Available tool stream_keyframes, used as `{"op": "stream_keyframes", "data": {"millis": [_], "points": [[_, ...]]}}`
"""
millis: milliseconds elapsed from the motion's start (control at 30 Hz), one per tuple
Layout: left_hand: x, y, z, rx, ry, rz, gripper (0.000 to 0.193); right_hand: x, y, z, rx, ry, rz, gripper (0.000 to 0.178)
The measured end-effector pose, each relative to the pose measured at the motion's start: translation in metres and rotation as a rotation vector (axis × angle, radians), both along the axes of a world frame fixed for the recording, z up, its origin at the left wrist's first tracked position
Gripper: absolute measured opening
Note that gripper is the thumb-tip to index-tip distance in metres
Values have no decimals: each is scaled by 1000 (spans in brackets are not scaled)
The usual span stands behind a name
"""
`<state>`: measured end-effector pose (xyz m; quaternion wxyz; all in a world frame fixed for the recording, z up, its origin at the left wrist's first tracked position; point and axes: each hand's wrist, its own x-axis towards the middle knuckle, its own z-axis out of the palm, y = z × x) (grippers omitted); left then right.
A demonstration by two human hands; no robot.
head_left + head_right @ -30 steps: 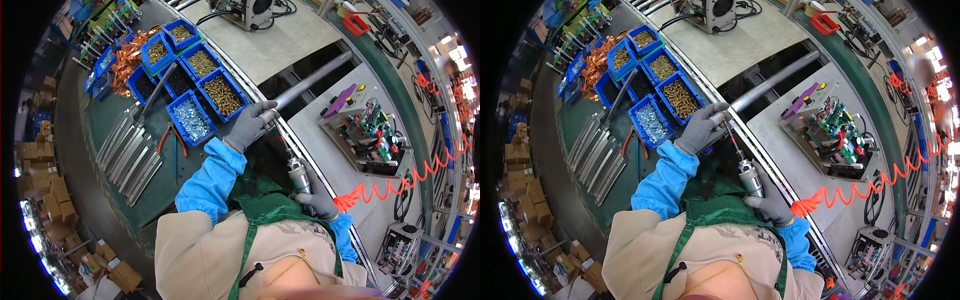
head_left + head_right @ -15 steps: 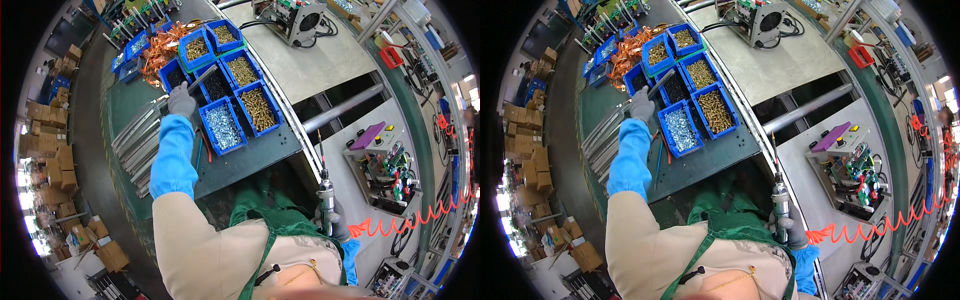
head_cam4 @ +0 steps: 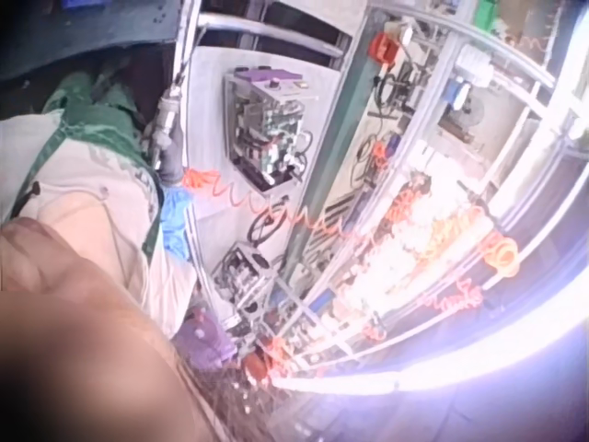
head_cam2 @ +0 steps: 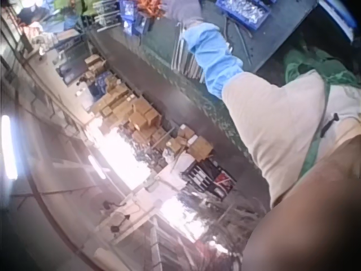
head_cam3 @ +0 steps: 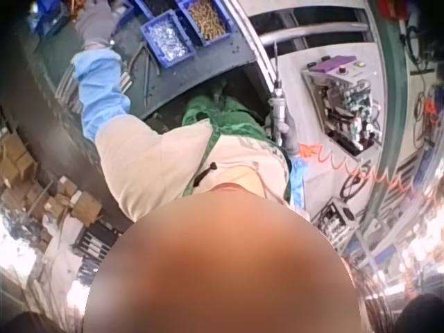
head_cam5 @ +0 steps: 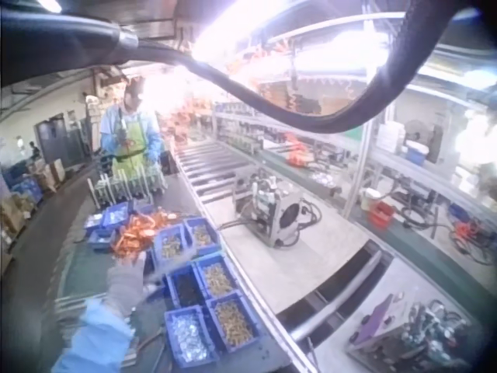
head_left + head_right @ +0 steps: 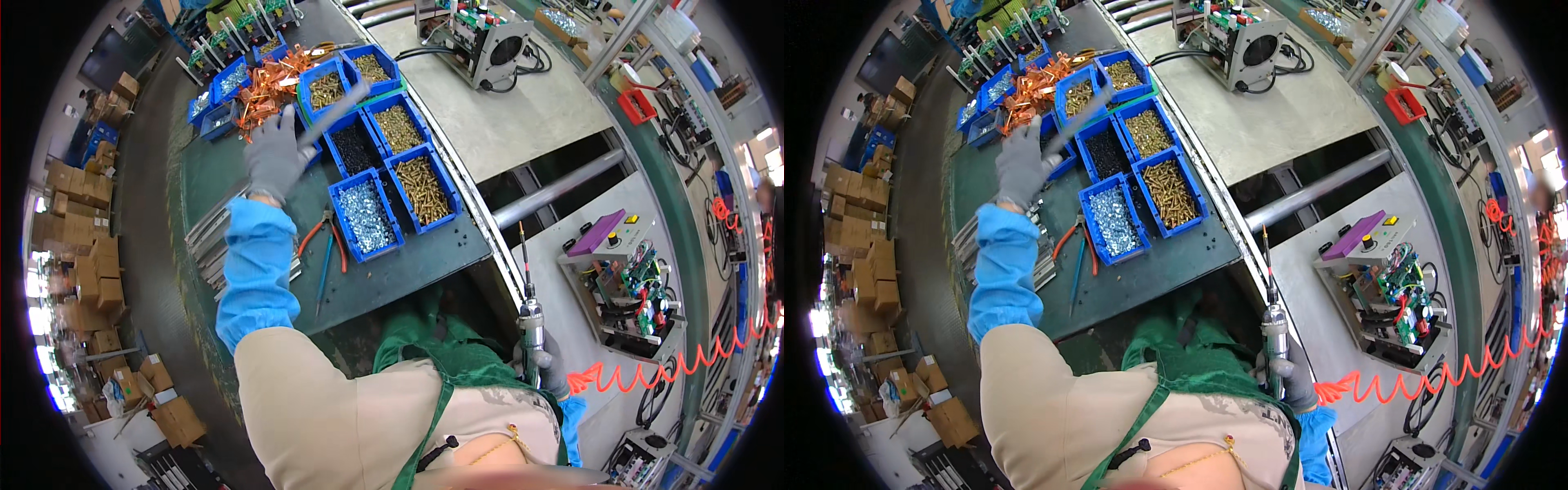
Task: Assembling and securing internal components of an electronic device using a pneumatic screwdriver.
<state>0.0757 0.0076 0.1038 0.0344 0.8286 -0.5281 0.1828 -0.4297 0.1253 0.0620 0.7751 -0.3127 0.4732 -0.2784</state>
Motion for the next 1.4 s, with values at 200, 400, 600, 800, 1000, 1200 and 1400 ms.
{"op": "stream_keyframes", "data": {"millis": [200,400,600,800,1000,1200,1400], "points": [[-6,28,-40,-24,232,79,61,-5,4,0,14,-4,7,75],[-5,47,-84,-137,308,1,38,-7,7,-2,29,11,-37,74],[-39,69,-75,-221,463,-184,17,-11,6,-2,18,33,-15,73],[-73,65,-73,-2,212,-149,17,-21,10,-2,-21,53,-35,75],[-118,36,6,-457,1079,-539,17,-52,37,-1,24,2,-150,81],[-282,-29,43,-101,1053,-1070,31,-88,98,-4,-45,36,-235,76],[-478,-2,33,-32,194,-1634,38,-86,159,-8,-23,71,-471,81]]}}
